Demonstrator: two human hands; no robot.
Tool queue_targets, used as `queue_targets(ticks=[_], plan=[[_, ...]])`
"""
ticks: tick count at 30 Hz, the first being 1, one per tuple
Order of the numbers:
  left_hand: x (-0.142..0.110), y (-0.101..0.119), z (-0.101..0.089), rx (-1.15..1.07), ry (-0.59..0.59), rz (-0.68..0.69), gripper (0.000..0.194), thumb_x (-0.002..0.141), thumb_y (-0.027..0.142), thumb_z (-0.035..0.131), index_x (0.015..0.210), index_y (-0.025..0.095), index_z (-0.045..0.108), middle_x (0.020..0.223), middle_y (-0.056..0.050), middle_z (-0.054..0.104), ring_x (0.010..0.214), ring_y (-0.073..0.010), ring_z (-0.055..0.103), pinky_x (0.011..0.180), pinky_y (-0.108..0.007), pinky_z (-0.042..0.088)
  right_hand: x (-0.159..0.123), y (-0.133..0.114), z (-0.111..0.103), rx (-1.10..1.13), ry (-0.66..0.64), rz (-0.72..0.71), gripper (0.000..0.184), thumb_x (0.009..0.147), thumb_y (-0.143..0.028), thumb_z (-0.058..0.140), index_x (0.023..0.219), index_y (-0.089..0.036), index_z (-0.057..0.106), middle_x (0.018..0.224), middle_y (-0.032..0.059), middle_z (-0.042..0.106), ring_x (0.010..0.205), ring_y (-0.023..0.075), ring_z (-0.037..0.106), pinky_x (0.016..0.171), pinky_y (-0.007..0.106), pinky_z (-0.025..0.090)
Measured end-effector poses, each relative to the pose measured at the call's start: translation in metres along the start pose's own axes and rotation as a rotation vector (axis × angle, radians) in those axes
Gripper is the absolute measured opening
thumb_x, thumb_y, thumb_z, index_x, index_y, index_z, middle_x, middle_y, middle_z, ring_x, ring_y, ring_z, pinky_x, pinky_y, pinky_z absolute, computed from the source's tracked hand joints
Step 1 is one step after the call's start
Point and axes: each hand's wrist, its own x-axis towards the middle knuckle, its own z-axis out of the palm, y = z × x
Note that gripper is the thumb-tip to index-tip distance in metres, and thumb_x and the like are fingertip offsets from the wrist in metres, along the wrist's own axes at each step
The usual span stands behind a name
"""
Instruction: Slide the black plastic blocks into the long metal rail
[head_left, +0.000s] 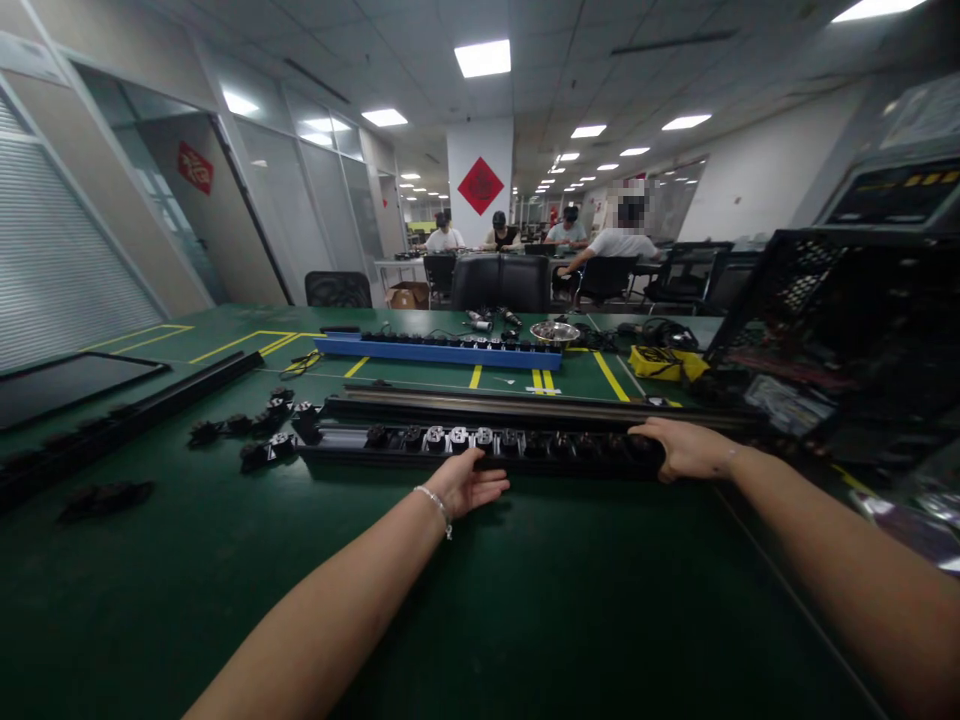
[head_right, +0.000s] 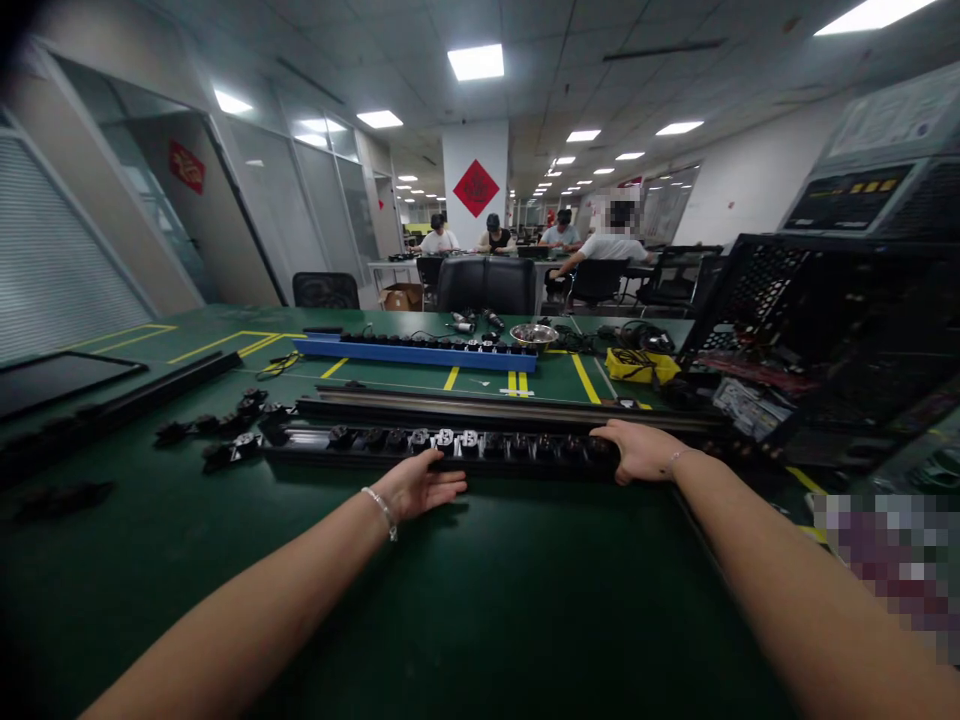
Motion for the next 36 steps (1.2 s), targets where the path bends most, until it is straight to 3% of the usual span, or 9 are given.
queue_targets(ticks=[5, 10, 14, 17, 20, 22, 26, 29, 36], plan=[[0.006, -0.002, -0.002, 0.034, -0.03, 0.046, 0.037, 0.081, 0.033, 0.057, 0.113, 0.017, 0.047, 0.101, -0.02, 0.066, 0.079, -0.0255, 0.069, 0.049, -0.027, 0.054, 0.007, 0.005, 0.003, 0.012, -0.02, 0.013, 0.077, 0.047, -0.02, 0.062, 0.124, -0.02, 0.054, 0.117, 0.0093, 0.058, 0.105, 0.0297, 0.056, 0.084, 0.035, 0.046], [-0.003, -0.008, -0.008, 0.102, -0.06, 0.18, 0.016, 0.082, 0.025, 0.055, 0.092, 0.014, 0.055, 0.088, -0.017, 0.069, 0.076, -0.0232, 0.068, 0.058, -0.028, 0.054, 0.01, 0.01, 0.004, 0.009, -0.003, 0.039, 0.075, 0.046, -0.019, 0.063, 0.12, -0.022, 0.057, 0.114, 0.0084, 0.061, 0.103, 0.0313, 0.057, 0.083, 0.038, 0.047], [-0.019, 0.003, -0.043, 0.173, 0.064, 0.47, 0.006, 0.079, 0.013, 0.056, 0.075, 0.017, 0.057, 0.076, -0.006, 0.067, 0.078, -0.0175, 0.065, 0.075, -0.028, 0.05, 0.01, 0.012, 0.005, -0.052, 0.009, 0.123, 0.075, 0.045, -0.018, 0.065, 0.119, -0.022, 0.059, 0.116, 0.0111, 0.061, 0.109, 0.0369, 0.053, 0.086, 0.047, 0.046], [-0.025, 0.025, -0.087, 0.187, 0.247, 0.69, 0.008, 0.077, 0.013, 0.057, 0.077, 0.021, 0.057, 0.087, -0.001, 0.064, 0.102, -0.0171, 0.056, 0.093, -0.028, 0.041, 0.01, 0.005, 0.003, -0.071, 0.058, 0.251, 0.07, 0.049, -0.019, 0.066, 0.118, -0.021, 0.06, 0.122, 0.0152, 0.057, 0.112, 0.0407, 0.051, 0.086, 0.051, 0.045], [-0.023, 0.048, -0.125, 0.41, 0.699, 0.995, 0.013, 0.072, 0.017, 0.062, 0.081, 0.023, 0.056, 0.104, -0.003, 0.06, 0.118, -0.0221, 0.046, 0.104, -0.036, 0.03, 0.013, -0.026, -0.001, -0.047, 0.171, 0.291, 0.058, 0.061, -0.027, 0.063, 0.118, -0.02, 0.058, 0.122, 0.0162, 0.057, 0.109, 0.0415, 0.052, 0.086, 0.053, 0.045], [-0.019, 0.058, -0.138, 0.572, 0.841, 1.006, 0.014, 0.069, 0.022, 0.066, 0.08, 0.023, 0.056, 0.105, -0.007, 0.061, 0.119, -0.0261, 0.045, 0.106, -0.04, 0.027, 0.018, -0.063, -0.003, -0.01, 0.386, 0.177, 0.047, 0.068, -0.027, 0.055, 0.114, -0.019, 0.058, 0.116, 0.0139, 0.06, 0.106, 0.0375, 0.055, 0.089, 0.053, 0.044], [-0.012, 0.059, -0.137, 0.63, 0.765, 0.911, 0.014, 0.066, 0.025, 0.07, 0.073, 0.024, 0.058, 0.094, -0.007, 0.064, 0.12, -0.0292, 0.045, 0.108, -0.045, 0.021, 0.037, -0.158, 0.009, 0.067, 0.529, -0.044, 0.041, 0.08, -0.03, 0.043, 0.118, -0.019, 0.055, 0.122, 0.008, 0.058, 0.112, 0.0236, 0.052, 0.1, 0.04, 0.039], [-0.009, 0.05, -0.131, 0.522, 0.654, 0.979, 0.015, 0.064, 0.015, 0.071, 0.069, 0.024, 0.059, 0.092, -0.006, 0.065, 0.124, -0.0268, 0.042, 0.11, -0.045, 0.017, 0.053, -0.212, 0.032, 0.13, 0.68, -0.132, 0.042, 0.083, -0.033, 0.042, 0.123, -0.022, 0.052, 0.128, 0.0088, 0.054, 0.119, 0.0256, 0.047, 0.103, 0.046, 0.033], [0.006, 0.039, -0.137, 0.545, 0.505, 1.064, 0.018, 0.067, 0.012, 0.069, 0.075, 0.025, 0.06, 0.104, -0.004, 0.064, 0.128, -0.0227, 0.038, 0.112, -0.044, 0.016, 0.067, -0.236, 0.068, 0.098, 0.724, -0.125, 0.041, 0.088, -0.03, 0.034, 0.125, -0.026, 0.052, 0.132, 0.0068, 0.052, 0.126, 0.0246, 0.041, 0.108, 0.052, 0.021]])
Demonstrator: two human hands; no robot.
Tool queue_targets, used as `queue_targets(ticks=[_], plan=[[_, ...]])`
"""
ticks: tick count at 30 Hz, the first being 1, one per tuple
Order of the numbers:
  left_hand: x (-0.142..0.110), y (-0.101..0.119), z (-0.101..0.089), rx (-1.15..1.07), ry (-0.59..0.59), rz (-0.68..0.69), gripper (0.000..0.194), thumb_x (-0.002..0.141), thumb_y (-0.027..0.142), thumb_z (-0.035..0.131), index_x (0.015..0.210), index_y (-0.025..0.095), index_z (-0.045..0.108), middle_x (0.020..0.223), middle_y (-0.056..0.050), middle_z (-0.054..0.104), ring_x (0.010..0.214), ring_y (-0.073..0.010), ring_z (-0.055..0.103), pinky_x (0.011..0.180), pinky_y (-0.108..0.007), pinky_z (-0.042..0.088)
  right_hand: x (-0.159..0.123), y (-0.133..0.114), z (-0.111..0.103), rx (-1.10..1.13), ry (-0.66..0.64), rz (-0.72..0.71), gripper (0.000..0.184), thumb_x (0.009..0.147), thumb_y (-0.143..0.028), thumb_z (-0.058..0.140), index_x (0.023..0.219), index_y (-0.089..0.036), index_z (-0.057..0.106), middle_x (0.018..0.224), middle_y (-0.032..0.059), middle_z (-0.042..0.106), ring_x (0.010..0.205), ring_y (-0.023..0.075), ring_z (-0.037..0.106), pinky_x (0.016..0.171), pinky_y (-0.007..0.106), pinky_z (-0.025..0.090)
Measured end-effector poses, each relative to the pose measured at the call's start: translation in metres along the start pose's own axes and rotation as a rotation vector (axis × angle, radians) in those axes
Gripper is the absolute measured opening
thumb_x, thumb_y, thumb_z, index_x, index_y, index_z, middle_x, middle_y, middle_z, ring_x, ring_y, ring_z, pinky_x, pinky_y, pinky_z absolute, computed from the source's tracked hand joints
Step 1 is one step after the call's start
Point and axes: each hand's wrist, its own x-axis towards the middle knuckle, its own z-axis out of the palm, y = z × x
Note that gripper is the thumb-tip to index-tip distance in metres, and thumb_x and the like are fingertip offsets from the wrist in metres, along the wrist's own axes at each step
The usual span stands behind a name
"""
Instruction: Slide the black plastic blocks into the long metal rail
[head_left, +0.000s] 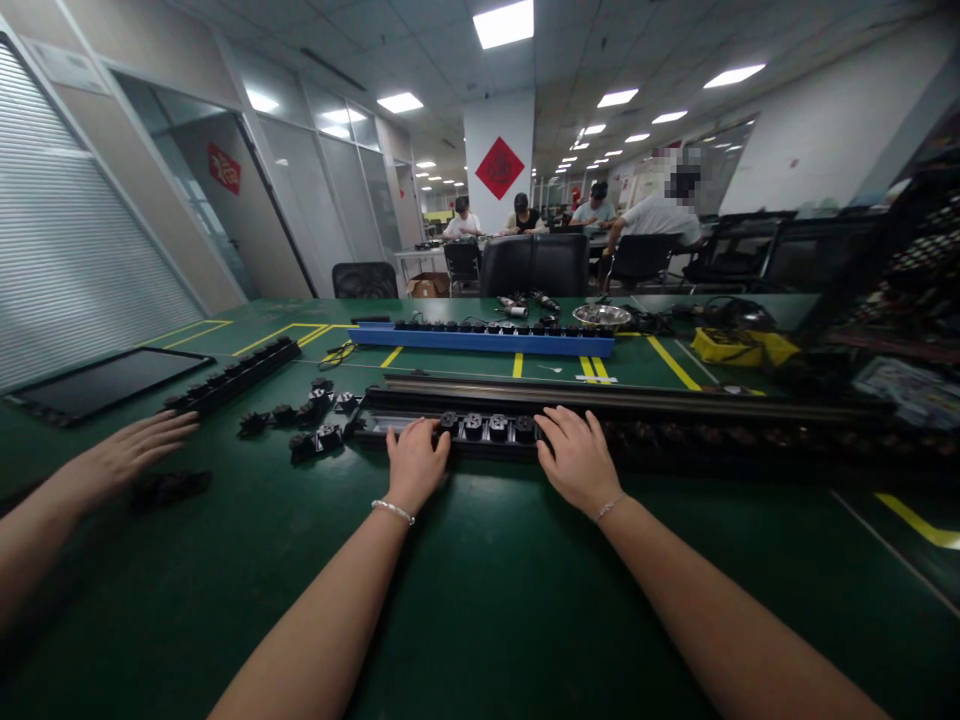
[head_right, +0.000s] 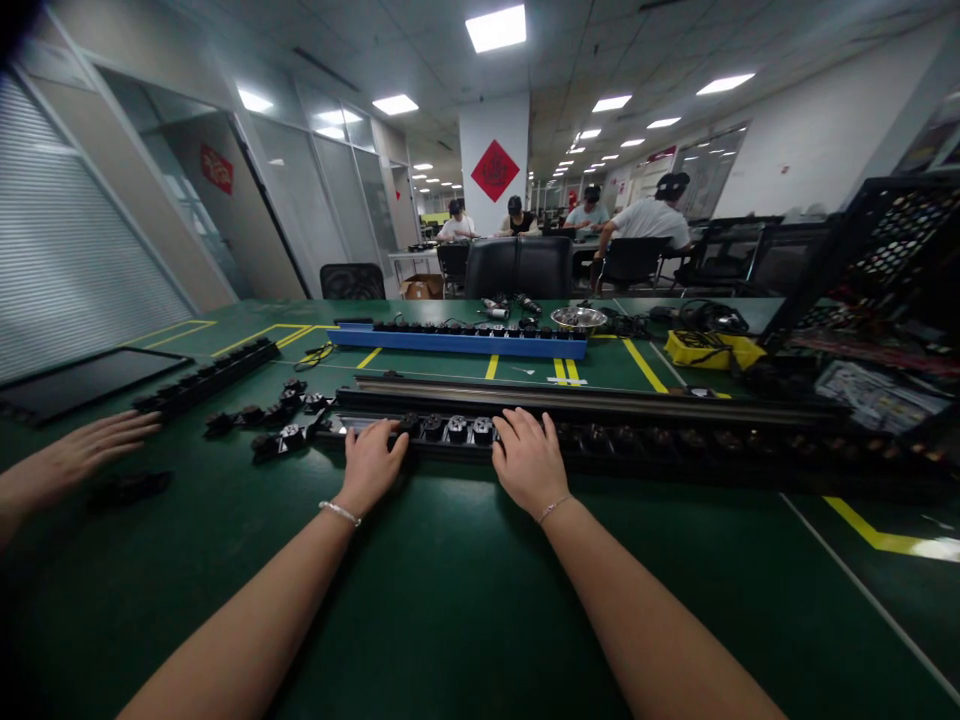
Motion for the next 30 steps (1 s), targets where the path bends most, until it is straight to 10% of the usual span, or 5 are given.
queue_targets(ticks=[9, 21, 30], plan=[[0.006, -0.013, -0.003, 0.106, -0.058, 0.086, 0.015, 0.069, 0.018, 0.068, 0.08, 0.028, 0.064, 0.103, -0.003, 0.066, 0.122, -0.0228, 0.045, 0.114, -0.042, 0.0, -0.002, 0.008, 0.0, -0.034, -0.045, -0.029, 0.049, 0.084, -0.046, 0.043, 0.127, -0.023, 0.048, 0.133, 0.0086, 0.049, 0.13, 0.0269, 0.034, 0.109, 0.053, 0.017], [0.006, -0.018, -0.012, 0.757, -0.18, 0.361, 0.031, 0.088, 0.032, 0.043, 0.114, 0.024, 0.058, 0.119, -0.006, 0.063, 0.116, -0.0208, 0.051, 0.11, -0.049, 0.017, -0.003, 0.015, 0.012, -0.068, 0.069, -0.042, 0.038, 0.086, -0.036, 0.048, 0.119, -0.019, 0.054, 0.127, 0.0086, 0.055, 0.127, 0.0257, 0.038, 0.108, 0.051, 0.018], [-0.009, -0.007, 0.004, 0.804, -0.198, 0.503, 0.053, 0.082, 0.028, 0.049, 0.133, 0.023, 0.037, 0.138, -0.01, 0.045, 0.128, -0.0223, 0.04, 0.11, -0.051, 0.019, -0.003, 0.017, 0.012, -0.067, 0.082, -0.03, 0.037, 0.085, -0.035, 0.049, 0.118, -0.02, 0.055, 0.126, 0.0083, 0.055, 0.126, 0.0254, 0.039, 0.108, 0.05, 0.019]])
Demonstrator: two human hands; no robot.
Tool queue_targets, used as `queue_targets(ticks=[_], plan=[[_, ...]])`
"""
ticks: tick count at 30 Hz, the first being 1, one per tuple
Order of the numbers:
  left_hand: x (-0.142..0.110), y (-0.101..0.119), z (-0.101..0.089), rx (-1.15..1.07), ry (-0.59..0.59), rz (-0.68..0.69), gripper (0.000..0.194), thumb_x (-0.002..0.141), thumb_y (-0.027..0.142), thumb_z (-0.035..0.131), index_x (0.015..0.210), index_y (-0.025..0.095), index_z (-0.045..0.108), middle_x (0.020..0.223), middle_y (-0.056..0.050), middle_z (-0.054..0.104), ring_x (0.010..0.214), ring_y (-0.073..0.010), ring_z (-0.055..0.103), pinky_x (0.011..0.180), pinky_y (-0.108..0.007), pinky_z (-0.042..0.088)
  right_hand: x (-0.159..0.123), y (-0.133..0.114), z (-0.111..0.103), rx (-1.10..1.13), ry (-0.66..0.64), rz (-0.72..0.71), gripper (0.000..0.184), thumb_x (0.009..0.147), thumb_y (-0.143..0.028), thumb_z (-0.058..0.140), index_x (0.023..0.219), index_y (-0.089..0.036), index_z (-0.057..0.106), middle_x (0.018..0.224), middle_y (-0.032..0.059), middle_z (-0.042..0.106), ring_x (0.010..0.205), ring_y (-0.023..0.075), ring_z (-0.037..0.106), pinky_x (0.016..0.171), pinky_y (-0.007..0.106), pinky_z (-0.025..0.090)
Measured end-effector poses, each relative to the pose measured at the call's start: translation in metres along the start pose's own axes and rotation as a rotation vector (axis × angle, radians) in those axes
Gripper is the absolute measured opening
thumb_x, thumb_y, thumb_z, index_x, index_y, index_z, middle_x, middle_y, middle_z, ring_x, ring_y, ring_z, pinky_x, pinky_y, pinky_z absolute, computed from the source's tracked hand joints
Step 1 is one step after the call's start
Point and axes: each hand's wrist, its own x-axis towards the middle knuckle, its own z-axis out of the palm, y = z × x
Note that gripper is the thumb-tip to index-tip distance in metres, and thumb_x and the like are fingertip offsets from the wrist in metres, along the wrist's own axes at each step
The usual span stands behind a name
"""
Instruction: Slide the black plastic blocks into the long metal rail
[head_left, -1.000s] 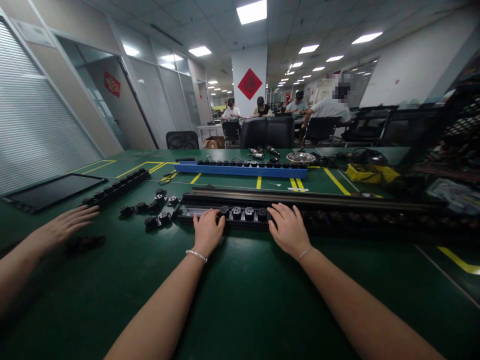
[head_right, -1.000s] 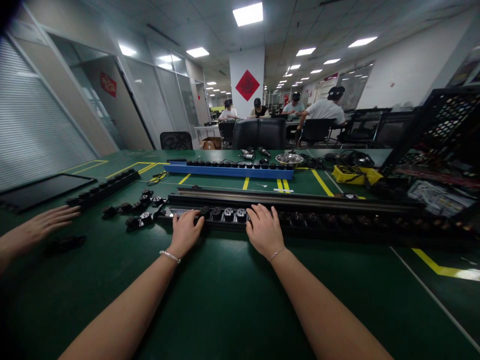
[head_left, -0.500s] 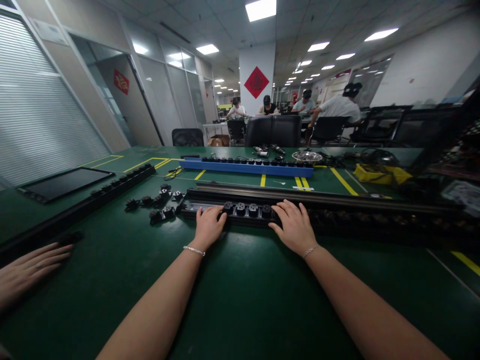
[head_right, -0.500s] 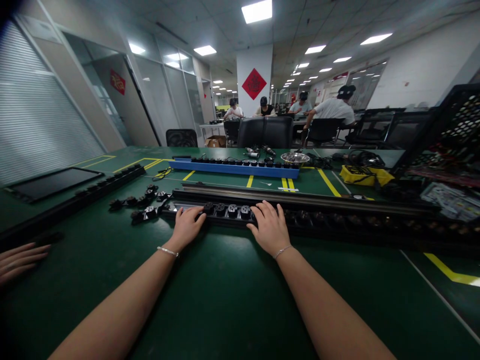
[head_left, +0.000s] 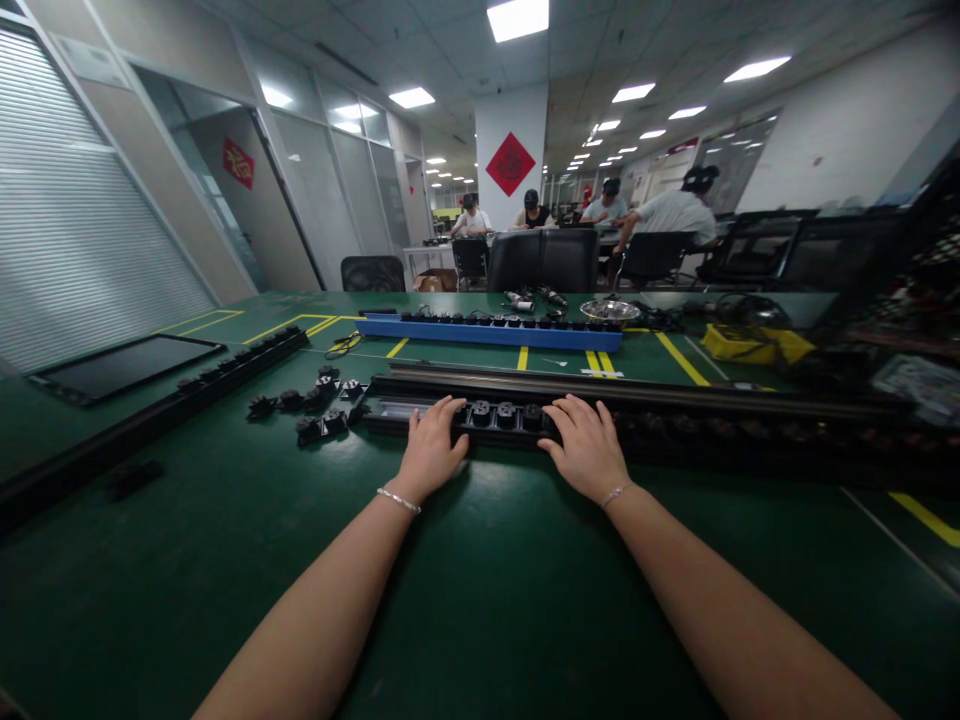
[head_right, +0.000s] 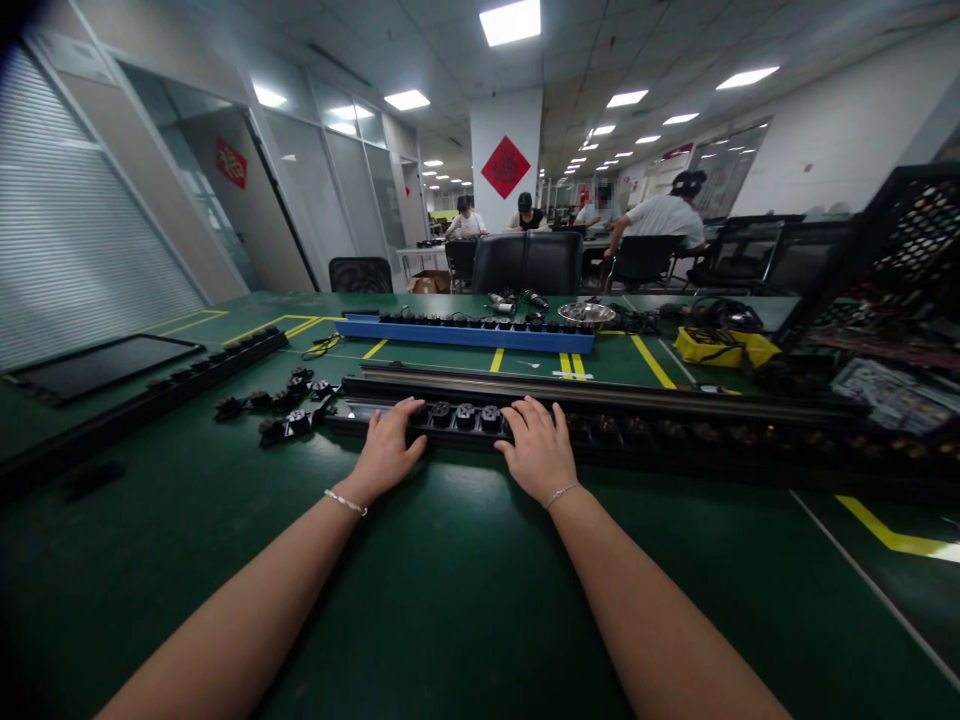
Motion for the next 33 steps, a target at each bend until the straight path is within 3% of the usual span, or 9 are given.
queue_targets(ticks=[4, 9, 13, 20, 33], plan=[[-0.004, 0.008, 0.001, 0.156, -0.041, 0.032, 0.055, 0.08, 0.03, 0.051, 0.134, 0.029, 0.039, 0.146, -0.009, 0.033, 0.133, -0.0274, 0.031, 0.108, -0.052, 0.022, -0.001, 0.0, 0.0, 0.008, 0.003, -0.004, 0.038, 0.085, -0.034, 0.048, 0.12, -0.02, 0.054, 0.127, 0.008, 0.055, 0.125, 0.0251, 0.04, 0.108, 0.05, 0.019], [-0.007, 0.013, 0.002, 0.302, -0.076, -0.001, 0.069, 0.08, 0.034, 0.052, 0.143, 0.03, 0.025, 0.147, -0.012, 0.032, 0.135, -0.0322, 0.025, 0.107, -0.055, 0.022, -0.001, 0.002, 0.001, 0.019, 0.007, -0.011, 0.039, 0.085, -0.034, 0.048, 0.121, -0.021, 0.053, 0.128, 0.0074, 0.054, 0.125, 0.0251, 0.04, 0.107, 0.05, 0.021], [-0.008, 0.018, 0.0, 0.374, -0.086, -0.011, 0.068, 0.081, 0.033, 0.049, 0.144, 0.031, 0.022, 0.146, -0.012, 0.034, 0.134, -0.034, 0.027, 0.106, -0.056, 0.021, -0.001, 0.002, 0.002, 0.016, 0.006, -0.011, 0.04, 0.084, -0.035, 0.049, 0.121, -0.021, 0.053, 0.129, 0.0071, 0.054, 0.126, 0.0252, 0.039, 0.107, 0.05, 0.021], [-0.01, 0.022, -0.006, 0.451, -0.057, -0.023, 0.063, 0.083, 0.031, 0.045, 0.143, 0.028, 0.027, 0.139, -0.015, 0.043, 0.129, -0.0355, 0.035, 0.105, -0.058, 0.016, -0.001, 0.001, 0.001, 0.017, -0.001, -0.011, 0.041, 0.084, -0.036, 0.049, 0.121, -0.02, 0.053, 0.13, 0.0077, 0.053, 0.127, 0.0252, 0.038, 0.107, 0.049, 0.021], [-0.007, 0.016, -0.008, 0.413, -0.051, -0.035, 0.051, 0.083, 0.031, 0.043, 0.134, 0.034, 0.042, 0.135, -0.011, 0.049, 0.126, -0.033, 0.04, 0.105, -0.059, 0.016, -0.002, 0.002, 0.002, 0.027, -0.009, -0.002, 0.042, 0.083, -0.037, 0.048, 0.123, -0.021, 0.052, 0.131, 0.0071, 0.052, 0.128, 0.0246, 0.036, 0.108, 0.049, 0.02]])
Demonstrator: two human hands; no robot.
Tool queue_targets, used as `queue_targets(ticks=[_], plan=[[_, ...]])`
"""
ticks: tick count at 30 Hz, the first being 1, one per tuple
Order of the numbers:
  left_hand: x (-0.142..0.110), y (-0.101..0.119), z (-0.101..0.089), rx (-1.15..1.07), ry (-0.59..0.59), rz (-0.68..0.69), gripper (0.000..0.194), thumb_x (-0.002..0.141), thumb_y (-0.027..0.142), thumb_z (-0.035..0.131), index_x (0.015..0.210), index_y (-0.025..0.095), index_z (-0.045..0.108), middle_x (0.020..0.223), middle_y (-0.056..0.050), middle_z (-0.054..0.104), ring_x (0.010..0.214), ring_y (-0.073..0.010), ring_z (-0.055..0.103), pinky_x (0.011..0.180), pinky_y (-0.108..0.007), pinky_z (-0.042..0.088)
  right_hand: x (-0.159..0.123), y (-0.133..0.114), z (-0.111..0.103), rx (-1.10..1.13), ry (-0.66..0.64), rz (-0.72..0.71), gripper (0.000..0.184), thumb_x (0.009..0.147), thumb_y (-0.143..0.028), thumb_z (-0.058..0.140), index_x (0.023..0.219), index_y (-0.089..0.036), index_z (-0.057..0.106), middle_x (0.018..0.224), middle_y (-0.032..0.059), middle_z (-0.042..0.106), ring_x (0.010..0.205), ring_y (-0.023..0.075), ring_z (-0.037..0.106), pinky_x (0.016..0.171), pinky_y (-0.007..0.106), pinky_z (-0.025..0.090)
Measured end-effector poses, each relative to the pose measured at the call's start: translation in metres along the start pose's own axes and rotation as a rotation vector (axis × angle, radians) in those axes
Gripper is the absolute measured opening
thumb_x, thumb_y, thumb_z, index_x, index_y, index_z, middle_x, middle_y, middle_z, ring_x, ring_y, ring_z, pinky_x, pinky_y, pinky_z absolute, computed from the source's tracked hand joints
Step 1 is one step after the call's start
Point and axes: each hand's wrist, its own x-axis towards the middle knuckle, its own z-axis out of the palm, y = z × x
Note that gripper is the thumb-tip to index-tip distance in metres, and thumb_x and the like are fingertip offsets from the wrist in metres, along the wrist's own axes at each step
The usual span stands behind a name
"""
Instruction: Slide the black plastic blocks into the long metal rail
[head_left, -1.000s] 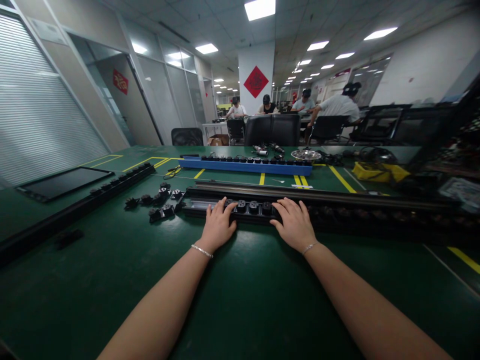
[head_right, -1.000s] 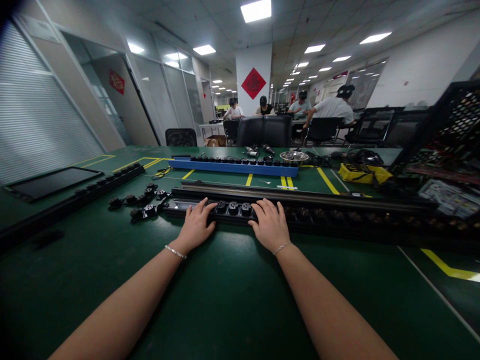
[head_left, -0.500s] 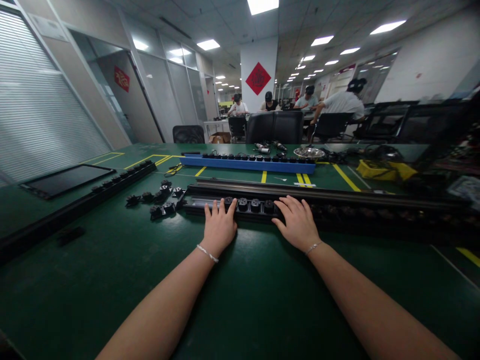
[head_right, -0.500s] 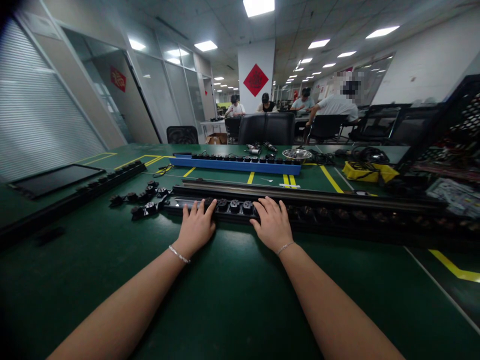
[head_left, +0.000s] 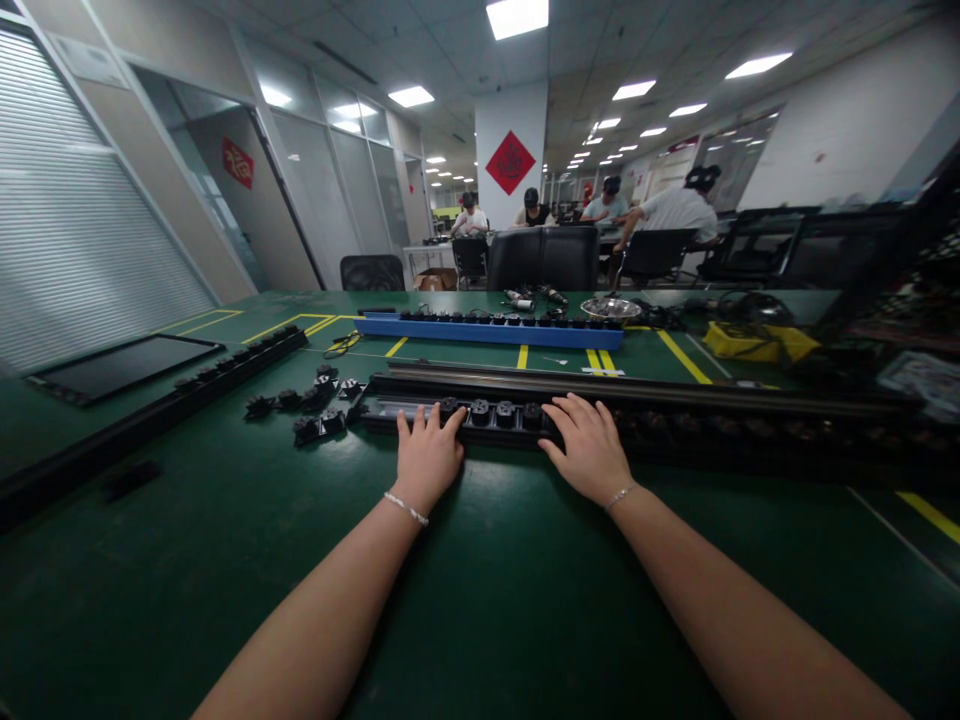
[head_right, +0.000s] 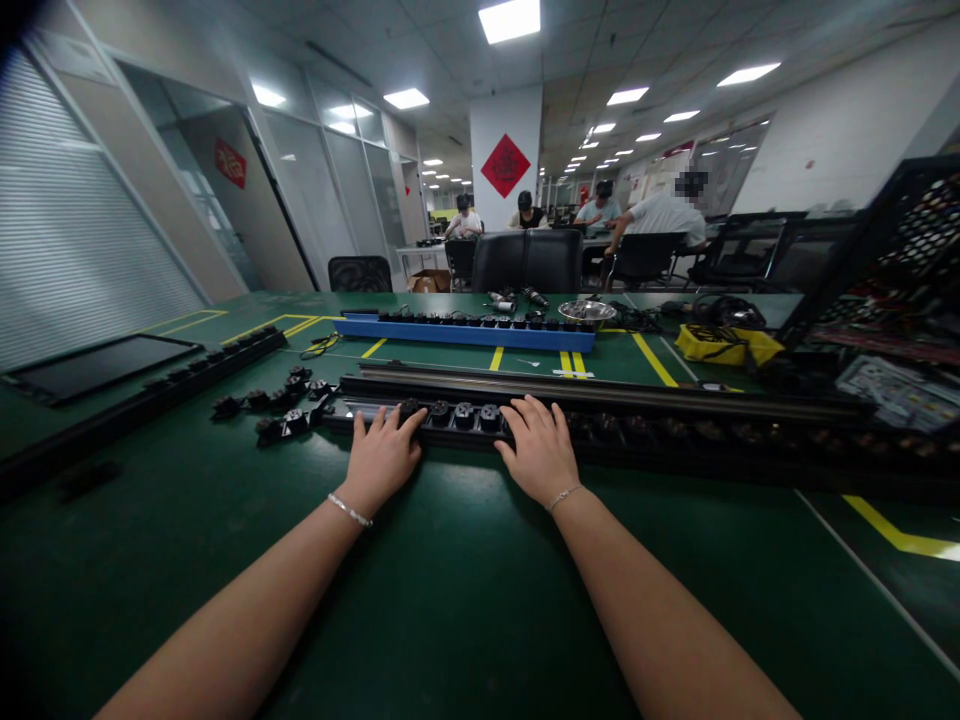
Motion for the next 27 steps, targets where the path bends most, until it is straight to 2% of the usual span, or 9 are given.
queue_targets(ticks=[7, 12, 18, 23, 27], plan=[[0.0, -0.003, -0.001, -0.041, -0.035, -0.067, 0.052, 0.081, 0.029, 0.044, 0.133, 0.031, 0.043, 0.137, -0.012, 0.047, 0.129, -0.034, 0.036, 0.106, -0.06, 0.013, 0.0, -0.001, -0.002, 0.002, -0.002, -0.002, 0.043, 0.083, -0.036, 0.048, 0.124, -0.022, 0.052, 0.131, 0.0069, 0.052, 0.129, 0.0244, 0.035, 0.108, 0.049, 0.021], [0.001, -0.01, 0.002, 0.02, -0.046, -0.165, 0.057, 0.077, 0.029, 0.05, 0.134, 0.025, 0.043, 0.139, -0.017, 0.043, 0.129, -0.0387, 0.033, 0.104, -0.063, 0.013, -0.001, -0.002, -0.002, 0.006, 0.0, 0.008, 0.043, 0.083, -0.036, 0.049, 0.123, -0.022, 0.052, 0.131, 0.0068, 0.051, 0.129, 0.0241, 0.035, 0.109, 0.048, 0.02], [0.004, -0.015, 0.003, 0.025, -0.092, -0.188, 0.062, 0.076, 0.032, 0.052, 0.136, 0.029, 0.039, 0.14, -0.016, 0.042, 0.13, -0.0392, 0.032, 0.102, -0.062, 0.02, -0.001, -0.003, -0.002, 0.008, 0.009, 0.006, 0.044, 0.082, -0.035, 0.049, 0.124, -0.023, 0.052, 0.132, 0.0067, 0.051, 0.129, 0.0247, 0.035, 0.108, 0.049, 0.021], [0.01, -0.021, 0.001, -0.089, -0.14, -0.231, 0.052, 0.082, 0.027, 0.039, 0.133, 0.033, 0.044, 0.137, -0.012, 0.046, 0.131, -0.0349, 0.033, 0.101, -0.061, 0.025, -0.001, -0.004, -0.006, 0.007, -0.007, 0.001, 0.043, 0.083, -0.032, 0.049, 0.125, -0.029, 0.052, 0.131, 0.0055, 0.051, 0.129, 0.0246, 0.035, 0.107, 0.05, 0.023], [0.014, -0.024, 0.001, -0.151, -0.128, -0.286, 0.046, 0.086, 0.034, 0.033, 0.128, 0.035, 0.05, 0.135, -0.01, 0.049, 0.13, -0.0315, 0.035, 0.102, -0.062, 0.022, -0.001, -0.005, -0.009, 0.007, -0.023, 0.005, 0.042, 0.083, -0.032, 0.049, 0.125, -0.031, 0.052, 0.132, 0.0059, 0.05, 0.129, 0.0252, 0.035, 0.106, 0.051, 0.024]])
